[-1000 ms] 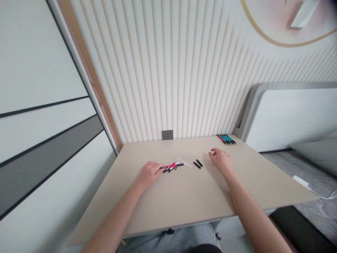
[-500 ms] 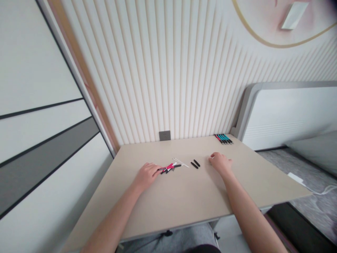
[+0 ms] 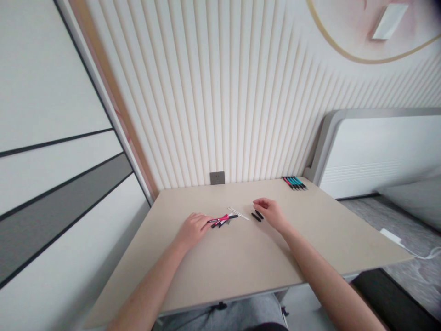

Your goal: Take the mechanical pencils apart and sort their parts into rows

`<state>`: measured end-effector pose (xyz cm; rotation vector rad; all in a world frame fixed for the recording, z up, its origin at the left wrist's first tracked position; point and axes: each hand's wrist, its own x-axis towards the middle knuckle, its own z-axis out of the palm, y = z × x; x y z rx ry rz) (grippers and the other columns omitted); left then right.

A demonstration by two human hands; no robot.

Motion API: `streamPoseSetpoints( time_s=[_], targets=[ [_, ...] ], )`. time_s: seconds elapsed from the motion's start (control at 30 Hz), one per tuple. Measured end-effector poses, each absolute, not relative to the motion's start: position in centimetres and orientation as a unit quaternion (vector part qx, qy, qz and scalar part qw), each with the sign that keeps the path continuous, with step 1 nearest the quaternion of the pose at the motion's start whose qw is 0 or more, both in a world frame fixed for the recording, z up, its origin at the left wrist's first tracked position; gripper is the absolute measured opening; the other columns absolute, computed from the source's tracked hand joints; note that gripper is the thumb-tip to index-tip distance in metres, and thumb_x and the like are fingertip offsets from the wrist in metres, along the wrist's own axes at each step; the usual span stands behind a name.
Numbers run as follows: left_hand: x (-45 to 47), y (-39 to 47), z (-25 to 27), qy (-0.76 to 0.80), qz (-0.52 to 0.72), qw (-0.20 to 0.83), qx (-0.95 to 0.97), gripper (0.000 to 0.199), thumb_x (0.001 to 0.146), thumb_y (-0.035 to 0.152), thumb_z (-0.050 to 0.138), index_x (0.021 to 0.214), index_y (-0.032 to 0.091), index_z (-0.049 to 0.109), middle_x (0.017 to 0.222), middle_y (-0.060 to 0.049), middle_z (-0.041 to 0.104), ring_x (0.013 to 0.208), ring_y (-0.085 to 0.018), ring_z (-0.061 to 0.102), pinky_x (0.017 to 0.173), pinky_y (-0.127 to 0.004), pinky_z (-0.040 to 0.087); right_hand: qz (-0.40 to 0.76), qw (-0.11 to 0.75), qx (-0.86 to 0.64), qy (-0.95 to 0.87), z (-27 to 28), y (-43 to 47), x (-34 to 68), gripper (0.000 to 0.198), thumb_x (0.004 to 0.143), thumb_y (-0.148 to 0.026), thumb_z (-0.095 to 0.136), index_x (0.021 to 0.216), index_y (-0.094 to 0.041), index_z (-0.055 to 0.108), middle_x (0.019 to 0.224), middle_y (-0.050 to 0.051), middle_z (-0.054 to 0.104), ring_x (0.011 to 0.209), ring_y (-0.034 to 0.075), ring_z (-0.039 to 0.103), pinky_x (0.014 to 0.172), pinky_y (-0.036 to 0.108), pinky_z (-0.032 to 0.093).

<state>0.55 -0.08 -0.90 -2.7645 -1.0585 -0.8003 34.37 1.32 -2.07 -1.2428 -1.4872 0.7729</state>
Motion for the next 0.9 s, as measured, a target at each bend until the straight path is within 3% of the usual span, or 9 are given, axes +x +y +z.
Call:
streamPoseSetpoints(
  time_s=[0.13,0.9],
  targets=[
    [0.5,-0.1,-0.9,-0.350,-0.267,0.045,-0.897,0.019,0.099,0.031,0.049,0.105,0.021,0.063,0.091,-0.003,0.072,0.084,-0.017,0.064,0.078,-0.033,0.042,0.395,0.479,-0.465,-0.631,-2.2,0.5,31.7,0.036,0.073,-0.047,0.070,0.090,-0.015,0.069,0.080,0.005,0.070,0.071,0.017,0.061,0.067,0.029,0.045],
    [0.6,-0.3,-0.9,-0.346,-0.265,0.036,-0.899,0.021,0.099,0.032,0.047,0.106,0.022,0.064,0.088,-0.003,0.071,0.079,-0.016,0.064,0.077,-0.031,0.043,0.457,0.472,-0.444,-0.609,-2.0,-0.7,29.7,0.040,0.068,-0.050,0.074,0.085,-0.015,0.068,0.080,0.006,0.070,0.074,0.018,0.062,0.068,0.030,0.046]
  ],
)
